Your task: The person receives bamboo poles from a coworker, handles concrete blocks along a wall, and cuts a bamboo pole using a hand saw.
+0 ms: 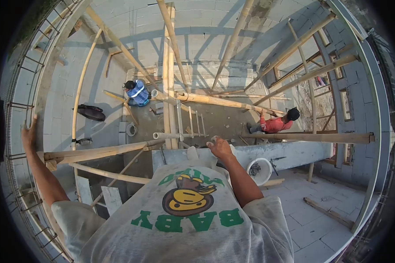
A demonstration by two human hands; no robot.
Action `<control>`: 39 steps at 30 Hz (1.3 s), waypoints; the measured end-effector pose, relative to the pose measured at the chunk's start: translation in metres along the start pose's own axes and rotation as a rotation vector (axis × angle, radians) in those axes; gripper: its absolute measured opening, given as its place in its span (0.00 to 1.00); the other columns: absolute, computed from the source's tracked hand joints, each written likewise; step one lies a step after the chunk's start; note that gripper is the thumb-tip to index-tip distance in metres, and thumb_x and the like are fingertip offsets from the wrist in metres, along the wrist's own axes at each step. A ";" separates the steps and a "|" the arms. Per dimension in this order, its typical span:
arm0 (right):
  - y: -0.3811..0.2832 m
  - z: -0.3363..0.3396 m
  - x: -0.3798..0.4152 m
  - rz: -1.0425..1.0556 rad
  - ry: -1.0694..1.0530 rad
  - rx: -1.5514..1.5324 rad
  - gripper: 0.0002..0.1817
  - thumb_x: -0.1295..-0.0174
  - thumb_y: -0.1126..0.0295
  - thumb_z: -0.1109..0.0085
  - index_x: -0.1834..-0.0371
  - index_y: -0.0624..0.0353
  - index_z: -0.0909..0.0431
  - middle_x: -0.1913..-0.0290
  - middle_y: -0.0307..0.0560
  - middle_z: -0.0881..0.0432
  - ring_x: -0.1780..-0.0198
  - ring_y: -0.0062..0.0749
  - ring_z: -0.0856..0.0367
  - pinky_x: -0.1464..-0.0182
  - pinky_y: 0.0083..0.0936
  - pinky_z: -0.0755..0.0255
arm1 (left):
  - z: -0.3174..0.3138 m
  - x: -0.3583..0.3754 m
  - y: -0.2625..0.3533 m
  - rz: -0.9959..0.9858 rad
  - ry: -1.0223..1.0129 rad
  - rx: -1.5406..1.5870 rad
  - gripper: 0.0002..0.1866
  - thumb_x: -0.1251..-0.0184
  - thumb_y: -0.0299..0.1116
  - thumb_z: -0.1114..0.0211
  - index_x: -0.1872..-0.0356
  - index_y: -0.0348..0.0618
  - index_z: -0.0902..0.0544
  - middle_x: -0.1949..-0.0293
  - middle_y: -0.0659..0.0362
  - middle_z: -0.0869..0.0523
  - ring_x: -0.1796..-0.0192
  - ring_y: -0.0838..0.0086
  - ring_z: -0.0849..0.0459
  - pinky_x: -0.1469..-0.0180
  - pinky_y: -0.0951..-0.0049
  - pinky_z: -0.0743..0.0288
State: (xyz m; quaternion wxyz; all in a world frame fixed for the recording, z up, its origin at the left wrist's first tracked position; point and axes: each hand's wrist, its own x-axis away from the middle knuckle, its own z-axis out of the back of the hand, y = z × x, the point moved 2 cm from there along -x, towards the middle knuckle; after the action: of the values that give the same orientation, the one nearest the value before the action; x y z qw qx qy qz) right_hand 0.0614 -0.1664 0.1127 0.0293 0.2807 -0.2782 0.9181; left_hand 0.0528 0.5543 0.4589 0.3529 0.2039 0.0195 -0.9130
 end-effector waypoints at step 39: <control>0.068 -0.065 0.012 -0.142 -0.086 0.046 0.27 0.42 0.49 0.41 0.52 0.63 0.19 0.53 0.63 0.17 0.49 0.55 0.19 0.44 0.41 0.26 | -0.024 -0.047 -0.047 0.085 -0.228 0.312 0.55 0.44 0.63 0.33 0.30 0.25 0.42 0.36 0.40 0.29 0.36 0.57 0.28 0.36 0.60 0.35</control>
State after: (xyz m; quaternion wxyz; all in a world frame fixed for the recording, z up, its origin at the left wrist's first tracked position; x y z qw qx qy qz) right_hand 0.0042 -0.1903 0.0409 0.0758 0.3395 -0.2375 0.9070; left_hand 0.0622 0.6233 0.4499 0.3553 0.1522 -0.1708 -0.9063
